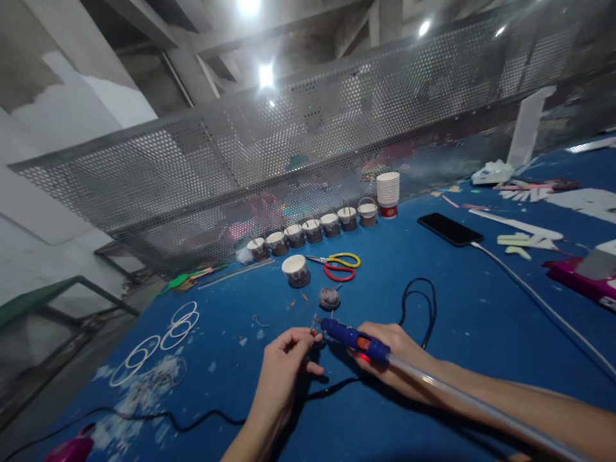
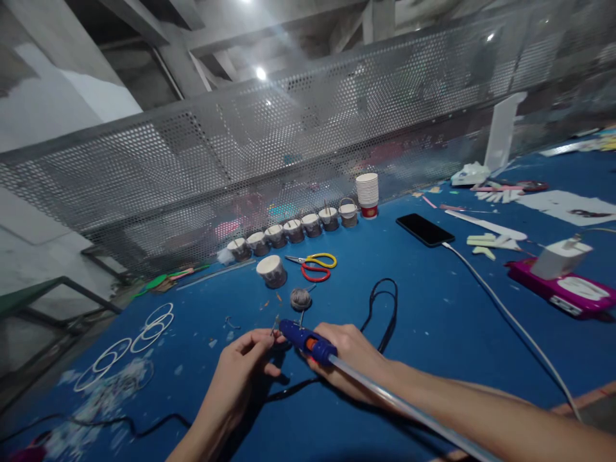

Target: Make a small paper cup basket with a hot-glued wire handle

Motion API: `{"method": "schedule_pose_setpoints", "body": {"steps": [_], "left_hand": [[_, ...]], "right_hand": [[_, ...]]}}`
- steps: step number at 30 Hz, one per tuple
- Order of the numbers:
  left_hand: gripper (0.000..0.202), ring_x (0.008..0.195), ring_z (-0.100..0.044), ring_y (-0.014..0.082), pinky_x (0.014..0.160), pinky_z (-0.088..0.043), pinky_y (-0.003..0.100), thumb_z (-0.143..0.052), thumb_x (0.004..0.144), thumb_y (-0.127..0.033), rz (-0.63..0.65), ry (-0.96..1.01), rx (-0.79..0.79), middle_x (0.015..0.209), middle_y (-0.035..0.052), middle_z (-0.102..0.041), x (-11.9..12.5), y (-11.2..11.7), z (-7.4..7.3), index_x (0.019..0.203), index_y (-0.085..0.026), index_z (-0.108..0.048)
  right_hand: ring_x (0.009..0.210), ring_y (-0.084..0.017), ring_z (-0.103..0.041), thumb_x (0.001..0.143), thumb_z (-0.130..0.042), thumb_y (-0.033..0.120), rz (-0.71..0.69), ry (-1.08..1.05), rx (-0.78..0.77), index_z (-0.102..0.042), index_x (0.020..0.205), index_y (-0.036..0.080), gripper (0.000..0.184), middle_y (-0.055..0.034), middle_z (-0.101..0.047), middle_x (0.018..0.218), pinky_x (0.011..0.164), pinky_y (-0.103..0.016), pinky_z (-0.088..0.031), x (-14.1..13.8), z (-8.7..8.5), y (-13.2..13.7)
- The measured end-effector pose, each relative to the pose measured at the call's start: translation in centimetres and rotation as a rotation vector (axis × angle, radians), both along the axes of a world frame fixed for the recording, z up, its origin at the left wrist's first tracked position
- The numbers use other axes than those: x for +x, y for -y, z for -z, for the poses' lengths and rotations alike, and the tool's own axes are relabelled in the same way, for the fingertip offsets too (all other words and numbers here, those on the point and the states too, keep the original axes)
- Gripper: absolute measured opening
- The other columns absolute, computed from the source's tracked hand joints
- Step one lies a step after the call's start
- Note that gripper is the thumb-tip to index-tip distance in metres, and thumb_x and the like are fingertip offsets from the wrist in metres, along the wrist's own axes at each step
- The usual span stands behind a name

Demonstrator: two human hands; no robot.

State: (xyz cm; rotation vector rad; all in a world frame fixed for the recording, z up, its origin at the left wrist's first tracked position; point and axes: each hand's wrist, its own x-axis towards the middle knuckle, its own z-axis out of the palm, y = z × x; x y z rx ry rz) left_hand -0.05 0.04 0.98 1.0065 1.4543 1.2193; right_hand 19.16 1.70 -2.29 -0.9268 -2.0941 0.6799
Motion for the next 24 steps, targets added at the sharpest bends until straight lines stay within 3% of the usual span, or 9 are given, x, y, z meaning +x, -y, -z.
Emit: {"method": "schedule_pose_setpoints", "body": {"steps": [9,15,20,24], "left_hand": [[0.02,0.041,-0.056,0.0074,0.041,-0.05,0.021,-0.069,0.063,-0.03,0.004,-0.017,-0.003,0.087,0.0081,-0.067,-0.11,-0.02,0.01,0.057,-0.011,-0.066],[0.023,0.056,-0.062,0.0142,0.04,-0.05,0.021,-0.071,0.06,-0.032,0.003,0.009,0.018,0.081,0.0097,-0.067,-0.01,-0.01,-0.08,0.053,-0.011,-0.065],[0.022,0.039,-0.056,0.008,0.038,-0.048,0.021,-0.071,0.06,-0.032,-0.002,0.002,0.0,0.085,0.0085,-0.067,0.04,0.01,-0.16,0.058,-0.01,-0.066],[0.022,0.04,-0.056,0.0078,0.039,-0.048,0.021,-0.07,0.061,-0.032,0.011,0.009,0.001,0.085,0.0079,-0.067,-0.11,-0.06,-0.04,0.057,-0.011,-0.066]], "right_hand": [[0.054,-0.012,-0.051,0.081,-0.045,0.026,-0.077,0.001,-0.012,-0.053,0.075,0.017,0.013,-0.0045,-0.061,0.067,0.053,-0.023,-0.038,-0.08,-0.04,0.43],[0.051,-0.012,-0.049,0.081,-0.046,0.025,0.0,-0.026,-0.001,-0.051,0.072,0.018,0.012,-0.0018,-0.058,0.063,0.051,-0.023,-0.037,-0.07,-0.04,0.2],[0.053,-0.012,-0.05,0.081,-0.045,0.026,-0.08,-0.018,0.006,-0.052,0.073,0.018,0.013,-0.0031,-0.06,0.065,0.051,-0.023,-0.037,-0.15,-0.3,0.58],[0.055,-0.012,-0.051,0.08,-0.046,0.025,-0.058,-0.018,-0.009,-0.052,0.074,0.017,0.012,-0.0036,-0.06,0.066,0.053,-0.023,-0.038,-0.15,-0.16,0.64]]}}
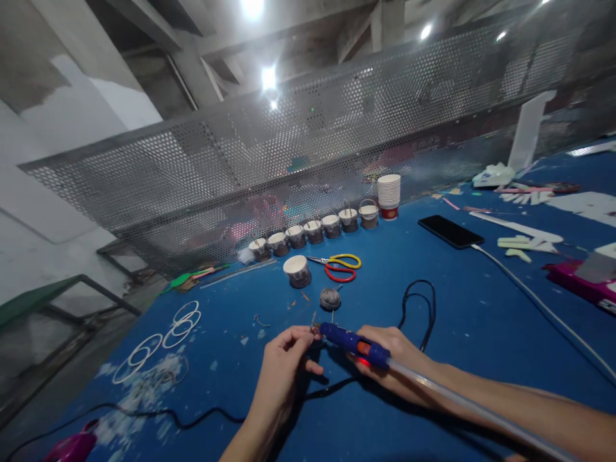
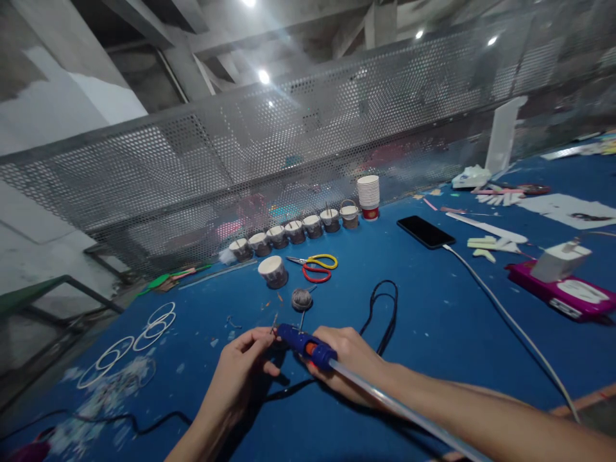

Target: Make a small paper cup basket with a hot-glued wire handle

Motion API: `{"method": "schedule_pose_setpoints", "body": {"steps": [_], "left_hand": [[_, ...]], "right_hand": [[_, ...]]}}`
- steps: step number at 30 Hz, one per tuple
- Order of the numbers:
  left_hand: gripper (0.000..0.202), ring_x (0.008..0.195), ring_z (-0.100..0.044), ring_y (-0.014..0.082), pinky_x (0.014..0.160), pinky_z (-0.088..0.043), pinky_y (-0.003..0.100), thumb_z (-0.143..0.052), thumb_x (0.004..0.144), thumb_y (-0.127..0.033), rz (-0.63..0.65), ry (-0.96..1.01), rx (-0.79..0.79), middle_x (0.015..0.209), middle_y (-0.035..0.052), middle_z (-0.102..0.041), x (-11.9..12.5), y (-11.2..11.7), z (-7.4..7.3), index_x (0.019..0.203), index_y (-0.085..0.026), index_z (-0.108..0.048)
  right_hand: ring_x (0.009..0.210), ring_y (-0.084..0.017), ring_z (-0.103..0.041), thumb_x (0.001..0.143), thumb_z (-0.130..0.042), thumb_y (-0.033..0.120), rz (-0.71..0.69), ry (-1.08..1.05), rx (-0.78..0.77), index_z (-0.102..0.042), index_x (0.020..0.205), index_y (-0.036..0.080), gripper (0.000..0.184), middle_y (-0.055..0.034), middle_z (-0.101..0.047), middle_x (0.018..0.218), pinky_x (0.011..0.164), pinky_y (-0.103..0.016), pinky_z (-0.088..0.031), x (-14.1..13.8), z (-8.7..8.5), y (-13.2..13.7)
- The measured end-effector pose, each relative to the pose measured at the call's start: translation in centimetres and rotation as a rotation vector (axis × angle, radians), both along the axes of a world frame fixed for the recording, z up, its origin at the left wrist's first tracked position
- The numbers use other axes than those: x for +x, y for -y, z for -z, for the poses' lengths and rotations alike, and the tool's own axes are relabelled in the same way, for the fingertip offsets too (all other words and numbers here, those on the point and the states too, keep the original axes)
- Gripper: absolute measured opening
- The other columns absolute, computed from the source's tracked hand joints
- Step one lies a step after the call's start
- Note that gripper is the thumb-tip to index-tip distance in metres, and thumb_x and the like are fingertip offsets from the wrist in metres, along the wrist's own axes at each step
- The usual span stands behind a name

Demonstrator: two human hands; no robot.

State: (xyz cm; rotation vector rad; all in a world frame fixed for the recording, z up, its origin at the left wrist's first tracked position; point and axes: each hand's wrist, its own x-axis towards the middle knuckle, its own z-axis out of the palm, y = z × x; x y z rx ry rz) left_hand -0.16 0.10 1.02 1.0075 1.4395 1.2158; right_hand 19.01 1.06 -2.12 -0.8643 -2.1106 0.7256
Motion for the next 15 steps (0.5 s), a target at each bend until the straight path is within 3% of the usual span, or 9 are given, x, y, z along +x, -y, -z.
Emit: {"method": "schedule_pose_setpoints", "body": {"steps": [5,11,15], "left_hand": [[0.024,0.038,-0.055,0.007,0.038,-0.048,0.021,-0.071,0.06,-0.033,-0.011,-0.007,-0.003,0.086,0.008,-0.067,0.08,0.1,-0.06,0.055,-0.011,-0.064],[0.025,0.049,-0.059,0.0125,0.037,-0.048,0.021,-0.072,0.059,-0.034,-0.034,0.005,0.016,0.078,0.0111,-0.068,0.25,0.16,0.09,0.054,-0.011,-0.065],[0.024,0.047,-0.058,0.0113,0.037,-0.049,0.021,-0.072,0.059,-0.034,-0.006,0.007,0.01,0.081,0.0106,-0.069,-0.24,-0.04,0.16,0.057,-0.01,-0.067]], "right_hand": [[0.056,-0.013,-0.052,0.081,-0.046,0.027,-0.025,-0.002,-0.005,-0.053,0.075,0.017,0.013,-0.0043,-0.061,0.068,0.053,-0.024,-0.039,0.08,-0.05,-0.29],[0.053,-0.012,-0.049,0.081,-0.046,0.027,0.07,-0.044,-0.009,-0.051,0.072,0.018,0.013,-0.0024,-0.058,0.064,0.053,-0.023,-0.038,0.26,-0.55,-0.49],[0.052,-0.012,-0.048,0.081,-0.047,0.028,0.017,-0.033,-0.009,-0.051,0.072,0.019,0.014,-0.0018,-0.057,0.063,0.052,-0.023,-0.037,0.22,-0.35,-0.44]]}}
